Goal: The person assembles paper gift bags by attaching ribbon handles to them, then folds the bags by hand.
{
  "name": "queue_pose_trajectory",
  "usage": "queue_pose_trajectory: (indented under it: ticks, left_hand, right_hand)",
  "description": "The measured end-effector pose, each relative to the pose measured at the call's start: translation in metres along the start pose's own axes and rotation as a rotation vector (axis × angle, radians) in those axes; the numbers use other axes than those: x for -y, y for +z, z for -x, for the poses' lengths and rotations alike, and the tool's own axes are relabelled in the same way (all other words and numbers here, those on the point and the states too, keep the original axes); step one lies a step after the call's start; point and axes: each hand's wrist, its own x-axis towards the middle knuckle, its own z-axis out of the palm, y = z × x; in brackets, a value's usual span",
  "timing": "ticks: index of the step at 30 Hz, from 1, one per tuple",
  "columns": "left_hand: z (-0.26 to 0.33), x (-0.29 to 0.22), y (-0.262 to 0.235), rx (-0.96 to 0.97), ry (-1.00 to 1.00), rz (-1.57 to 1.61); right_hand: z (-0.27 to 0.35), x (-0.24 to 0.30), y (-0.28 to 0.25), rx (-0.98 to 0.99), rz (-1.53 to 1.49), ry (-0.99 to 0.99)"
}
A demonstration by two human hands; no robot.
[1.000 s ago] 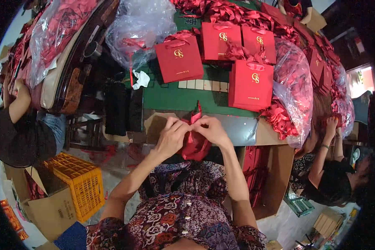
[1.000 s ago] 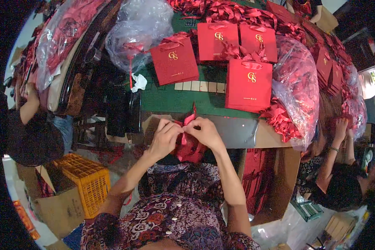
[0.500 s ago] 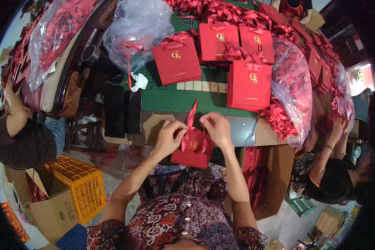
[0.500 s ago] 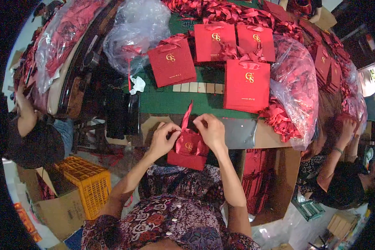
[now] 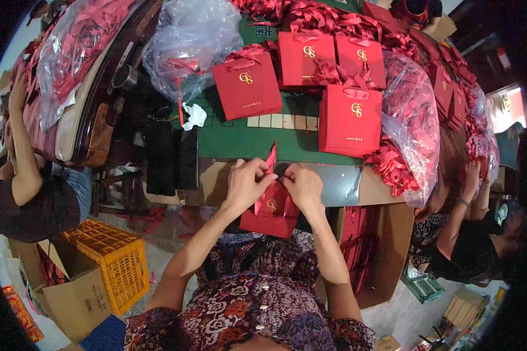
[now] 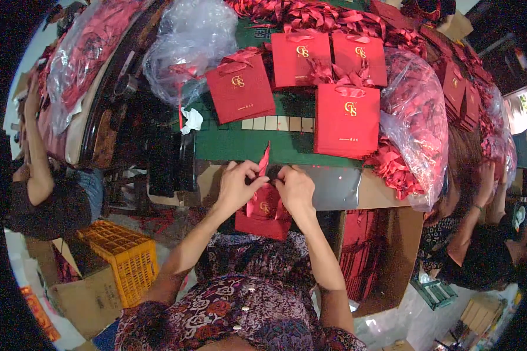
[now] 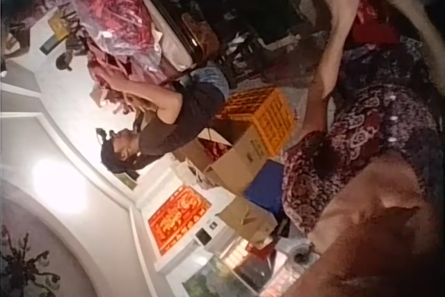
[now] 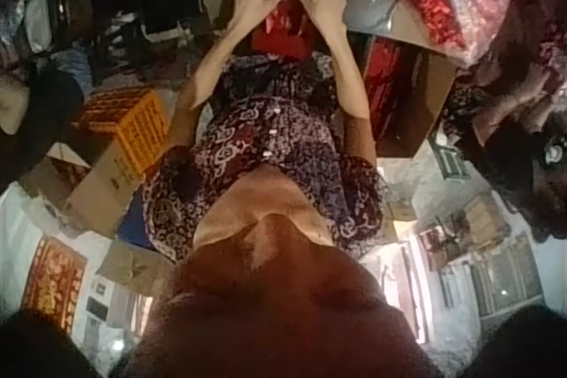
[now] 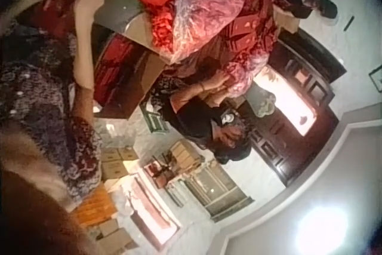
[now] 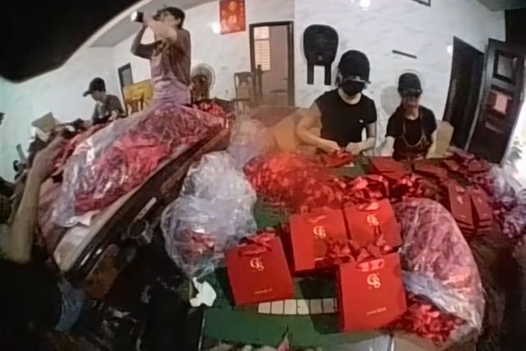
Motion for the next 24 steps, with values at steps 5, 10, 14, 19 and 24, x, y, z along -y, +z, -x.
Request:
queue_pose_trajectory:
  ticks: [5,10,14,19,24]
  left_hand:
    - [-0.006,0.006,0.009,0.012,-0.037,0.015]
    - [0.002,0.005,0.012,-0.031,-0.104,0.242]
    - [0.005,0.004,0.016,-0.001,-0.097,0.263]
    - [0.005,-0.003,0.013,0.019,-0.097,0.252]
    - [0.010,-0.012,0.001,-0.139,0.050,0.226]
  right_hand:
    - [0.003,-0.002,0.006,-0.100,-0.134,-0.067]
    - [0.001,-0.004,0.008,-0.082,-0.576,0.030]
    - [0.001,-0.004,0.014,-0.087,-0.702,0.001]
    - [0.002,-0.004,0.015,-0.062,-0.706,0.009]
    - [0.005,-0.006,0.010,-0.098,-0.772,-0.021]
